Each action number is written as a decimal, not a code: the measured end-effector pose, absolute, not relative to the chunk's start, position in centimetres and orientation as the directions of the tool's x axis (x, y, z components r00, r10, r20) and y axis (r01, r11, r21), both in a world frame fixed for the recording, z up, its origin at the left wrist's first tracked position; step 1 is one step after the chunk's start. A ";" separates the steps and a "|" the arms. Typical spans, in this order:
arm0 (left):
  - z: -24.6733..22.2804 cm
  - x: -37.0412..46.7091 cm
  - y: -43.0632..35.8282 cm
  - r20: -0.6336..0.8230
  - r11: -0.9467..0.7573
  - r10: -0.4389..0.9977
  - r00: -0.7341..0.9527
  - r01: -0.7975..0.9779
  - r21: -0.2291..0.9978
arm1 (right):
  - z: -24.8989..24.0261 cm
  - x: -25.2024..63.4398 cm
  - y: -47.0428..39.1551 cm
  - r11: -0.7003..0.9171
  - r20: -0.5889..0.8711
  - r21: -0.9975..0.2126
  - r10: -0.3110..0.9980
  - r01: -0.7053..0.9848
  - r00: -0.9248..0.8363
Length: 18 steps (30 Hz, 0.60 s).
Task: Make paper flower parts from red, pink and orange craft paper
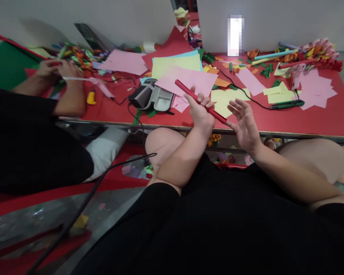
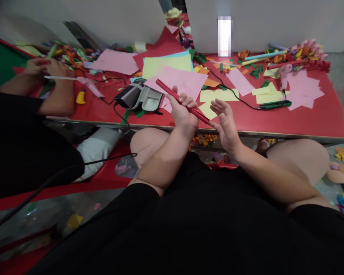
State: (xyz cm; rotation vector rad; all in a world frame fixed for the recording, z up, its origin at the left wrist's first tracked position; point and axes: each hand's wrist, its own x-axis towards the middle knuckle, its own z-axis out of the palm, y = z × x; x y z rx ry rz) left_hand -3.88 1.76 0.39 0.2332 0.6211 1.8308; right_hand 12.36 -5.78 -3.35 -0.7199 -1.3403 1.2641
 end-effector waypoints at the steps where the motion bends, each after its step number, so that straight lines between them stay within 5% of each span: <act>1: 0.5 -3.6 1.5 -0.126 -0.239 0.926 -0.355 -0.813 0.531 | -3.4 12.1 -5.9 0.242 0.297 -0.936 0.933 -0.254 -0.203; 9: 0.5 -2.4 1.2 -0.154 -0.266 0.913 -0.378 -0.837 0.478 | -3.7 11.3 -4.8 0.155 0.233 -0.869 0.966 -0.470 -0.113; 13: 0.5 -2.3 1.4 -0.160 -0.243 0.912 -0.378 -0.811 0.533 | -4.3 11.6 -4.6 0.272 0.337 -0.914 0.922 -0.300 -0.190; 18: 0.7 -2.1 1.6 -0.232 -0.250 0.902 -0.364 -0.879 0.407 | -4.3 11.8 -5.6 0.539 0.550 -0.834 0.790 -0.121 -0.272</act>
